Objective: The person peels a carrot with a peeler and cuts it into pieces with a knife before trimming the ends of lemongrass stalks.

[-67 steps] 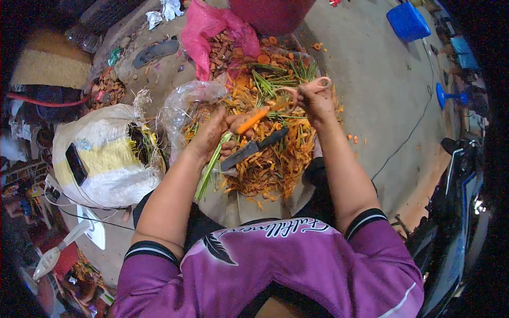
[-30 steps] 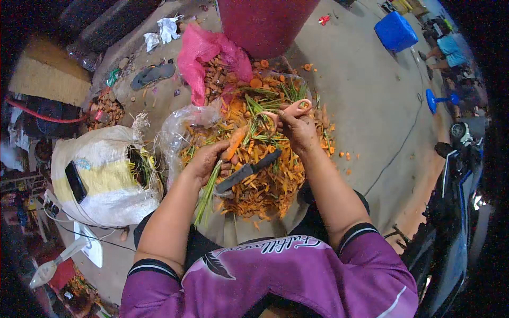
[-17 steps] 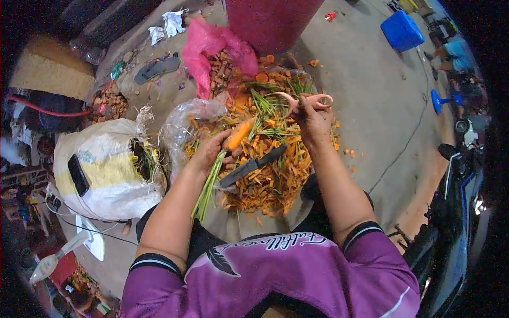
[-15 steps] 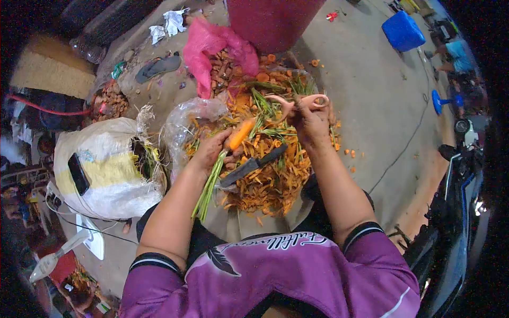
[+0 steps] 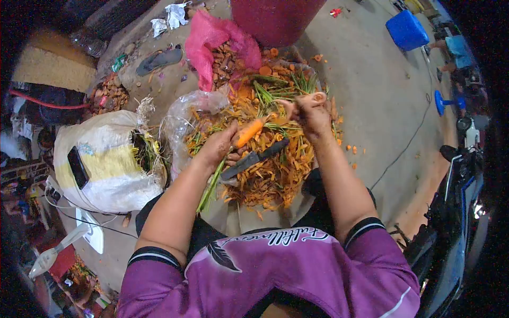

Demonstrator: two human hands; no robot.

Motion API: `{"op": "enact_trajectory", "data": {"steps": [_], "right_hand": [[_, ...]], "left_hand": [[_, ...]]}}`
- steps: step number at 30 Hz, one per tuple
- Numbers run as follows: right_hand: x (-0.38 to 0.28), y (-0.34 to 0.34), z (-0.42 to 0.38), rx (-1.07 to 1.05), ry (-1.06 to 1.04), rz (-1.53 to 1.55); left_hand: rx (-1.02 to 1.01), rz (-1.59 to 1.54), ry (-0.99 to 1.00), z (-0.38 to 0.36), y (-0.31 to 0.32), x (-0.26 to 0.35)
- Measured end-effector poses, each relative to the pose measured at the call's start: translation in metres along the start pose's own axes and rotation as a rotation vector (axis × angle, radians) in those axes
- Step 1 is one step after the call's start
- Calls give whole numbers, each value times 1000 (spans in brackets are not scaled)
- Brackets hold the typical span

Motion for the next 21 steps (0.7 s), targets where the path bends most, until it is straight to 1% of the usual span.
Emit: {"op": "enact_trajectory", "data": {"steps": [1, 2, 3, 6, 9, 10, 11, 13, 14, 17, 18, 20, 21], "right_hand": [[-9, -13, -3, 90, -70, 103], [-7, -24, 1, 119, -53, 95], [-4, -31, 5, 146, -35, 86], [-12, 9, -19, 69, -182, 84], [5, 46, -35, -84, 50, 63], [8, 60, -35, -267, 20, 32], [11, 58, -32, -258, 47, 34], [15, 52, -26, -242, 103, 39], [17, 39, -19, -165, 163, 96], [-12, 4, -3, -23, -71, 113], [-12, -11, 1, 100, -70, 205], [-16, 8, -10, 14, -63, 193], [-19, 21, -19, -31, -59, 184]], "left_hand": [[20, 52, -5, 1, -4, 1], [18, 34, 22, -1, -2, 5], [12, -8, -2, -1, -2, 4], [6, -151, -47, -2, 0, 4], [-2, -269, -69, -5, 8, 5], [-12, -293, -83, -4, 7, 2], [-22, -317, -96, -4, 6, 1], [-135, -374, -108, -6, 13, 3], [-191, -402, -115, -8, 17, 5], [-198, -417, -107, -11, 17, 7], [-169, -370, -87, -10, 15, 8], [-114, -279, -44, -9, 11, 11], [-106, -293, -41, -8, 10, 10]]}}
Point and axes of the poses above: each hand's wrist, its own z-axis towards the middle knuckle, its own y-axis out of the palm, x = y × z, the point moved 8 cm from there along z, towards the middle knuckle, and after that the axes turned 13 degrees about y, right-handed, at the moved point
